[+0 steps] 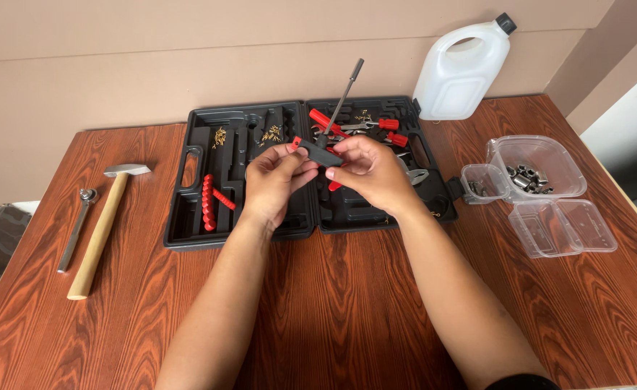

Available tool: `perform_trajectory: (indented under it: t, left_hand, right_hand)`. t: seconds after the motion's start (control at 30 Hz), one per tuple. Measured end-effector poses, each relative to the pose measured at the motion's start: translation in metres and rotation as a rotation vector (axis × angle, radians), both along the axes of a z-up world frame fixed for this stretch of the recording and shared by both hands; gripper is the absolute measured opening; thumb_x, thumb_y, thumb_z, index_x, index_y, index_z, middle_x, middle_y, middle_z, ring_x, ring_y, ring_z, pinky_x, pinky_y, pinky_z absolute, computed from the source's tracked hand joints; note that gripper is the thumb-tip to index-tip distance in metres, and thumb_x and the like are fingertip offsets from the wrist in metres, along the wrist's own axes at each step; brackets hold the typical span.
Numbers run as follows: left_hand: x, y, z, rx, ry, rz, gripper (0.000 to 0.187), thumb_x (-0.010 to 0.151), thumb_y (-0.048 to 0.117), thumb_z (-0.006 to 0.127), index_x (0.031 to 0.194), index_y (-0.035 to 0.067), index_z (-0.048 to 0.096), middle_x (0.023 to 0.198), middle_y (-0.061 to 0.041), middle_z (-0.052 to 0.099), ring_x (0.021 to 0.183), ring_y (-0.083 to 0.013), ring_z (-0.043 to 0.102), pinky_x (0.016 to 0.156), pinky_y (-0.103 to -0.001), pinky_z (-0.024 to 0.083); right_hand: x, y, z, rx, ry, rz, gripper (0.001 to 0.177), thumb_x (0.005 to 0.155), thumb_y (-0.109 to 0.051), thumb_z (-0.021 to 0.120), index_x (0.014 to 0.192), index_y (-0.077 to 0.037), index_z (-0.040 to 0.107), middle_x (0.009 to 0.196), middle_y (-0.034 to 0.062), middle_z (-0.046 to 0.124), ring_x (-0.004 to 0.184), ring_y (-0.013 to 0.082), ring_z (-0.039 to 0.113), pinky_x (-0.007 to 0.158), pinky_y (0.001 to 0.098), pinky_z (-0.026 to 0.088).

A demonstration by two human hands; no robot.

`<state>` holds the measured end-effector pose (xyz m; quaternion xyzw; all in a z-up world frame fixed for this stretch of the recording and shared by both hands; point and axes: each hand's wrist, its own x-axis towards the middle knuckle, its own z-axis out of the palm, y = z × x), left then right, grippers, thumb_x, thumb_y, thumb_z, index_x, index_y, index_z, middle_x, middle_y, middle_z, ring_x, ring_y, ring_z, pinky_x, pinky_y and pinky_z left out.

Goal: The person removes small metal parts from a toolbox and places them into clear plastic containers. They repeatedly pick up items, inspect them, and sort them into separate containers on the table.

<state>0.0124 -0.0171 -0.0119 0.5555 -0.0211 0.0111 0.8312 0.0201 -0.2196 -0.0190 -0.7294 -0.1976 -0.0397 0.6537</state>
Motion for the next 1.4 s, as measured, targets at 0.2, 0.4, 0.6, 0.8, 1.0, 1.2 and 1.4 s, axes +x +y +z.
perform_trajectory:
  t: [0.2, 0.4, 0.6, 0.8, 1.0, 1.2, 1.4]
  left_hand:
    - [-0.001, -0.002, 0.000, 0.209, -0.103, 0.067, 0.018, 0.093, 0.012, 0.070, 0.106, -0.001, 0.067, 0.100, -0.010, 0.074, 0.092, -0.0176, 0.075, 0.084, -0.033, 0.064]
    - [-0.006, 0.003, 0.003, 0.583, -0.376, 0.228, 0.027, 0.089, 0.010, 0.076, 0.112, -0.001, 0.069, 0.103, -0.008, 0.076, 0.095, -0.0137, 0.074, 0.084, -0.029, 0.062]
    - [0.002, 0.010, 0.002, 0.334, -0.139, -0.006, 0.021, 0.092, 0.011, 0.073, 0.109, -0.002, 0.072, 0.096, -0.009, 0.077, 0.087, -0.0152, 0.075, 0.080, -0.030, 0.064]
    - [0.002, 0.017, 0.006, 0.203, -0.078, -0.034, 0.019, 0.090, 0.008, 0.074, 0.104, -0.004, 0.072, 0.093, -0.011, 0.076, 0.082, -0.0175, 0.075, 0.079, -0.031, 0.065]
    - [-0.013, 0.078, 0.021, 0.214, -0.066, 0.101, 0.018, 0.090, 0.006, 0.072, 0.105, -0.005, 0.072, 0.095, -0.011, 0.075, 0.082, -0.0182, 0.075, 0.079, -0.032, 0.065]
    - [-0.055, 0.165, 0.017, 0.293, 0.011, 0.268, 0.018, 0.093, 0.006, 0.070, 0.106, -0.006, 0.068, 0.098, -0.013, 0.075, 0.084, -0.0202, 0.076, 0.080, -0.031, 0.065]
    - [-0.093, 0.236, 0.004, 0.360, 0.125, 0.435, 0.023, 0.093, 0.008, 0.070, 0.108, -0.009, 0.068, 0.097, -0.014, 0.074, 0.083, -0.0199, 0.075, 0.080, -0.031, 0.065]
  right_hand:
    - [-0.003, 0.000, 0.005, 0.009, 0.025, -0.034, 0.029, 0.085, -0.003, 0.080, 0.112, 0.000, 0.072, 0.102, 0.0083, 0.078, 0.090, 0.0114, 0.074, 0.082, 0.0272, 0.061]
    - [-0.004, -0.006, 0.008, -0.043, 0.038, -0.055, 0.032, 0.084, -0.002, 0.081, 0.115, 0.001, 0.073, 0.101, 0.0081, 0.079, 0.091, 0.0117, 0.075, 0.082, 0.0268, 0.060]
    - [-0.001, -0.016, 0.011, -0.059, 0.036, 0.044, 0.033, 0.085, -0.001, 0.078, 0.118, 0.000, 0.072, 0.100, 0.0076, 0.078, 0.090, 0.0118, 0.074, 0.083, 0.0267, 0.060]
    - [-0.007, -0.011, 0.013, -0.010, 0.089, 0.069, 0.040, 0.086, -0.003, 0.079, 0.125, 0.000, 0.069, 0.105, 0.0078, 0.076, 0.096, 0.0126, 0.074, 0.087, 0.0283, 0.061]
    - [-0.013, -0.008, 0.020, -0.094, 0.018, 0.102, 0.058, 0.081, -0.008, 0.084, 0.135, -0.009, 0.061, 0.115, 0.0045, 0.070, 0.096, 0.0113, 0.064, 0.089, 0.0307, 0.055]
    - [-0.022, 0.017, 0.019, -0.201, 0.044, 0.114, 0.053, 0.082, -0.010, 0.082, 0.131, -0.011, 0.062, 0.114, 0.0025, 0.069, 0.099, 0.0116, 0.065, 0.089, 0.0295, 0.056]
    - [-0.031, 0.064, 0.013, -0.275, 0.001, 0.243, 0.051, 0.082, -0.013, 0.082, 0.129, -0.009, 0.064, 0.112, 0.0033, 0.070, 0.100, 0.0121, 0.065, 0.088, 0.0298, 0.056]
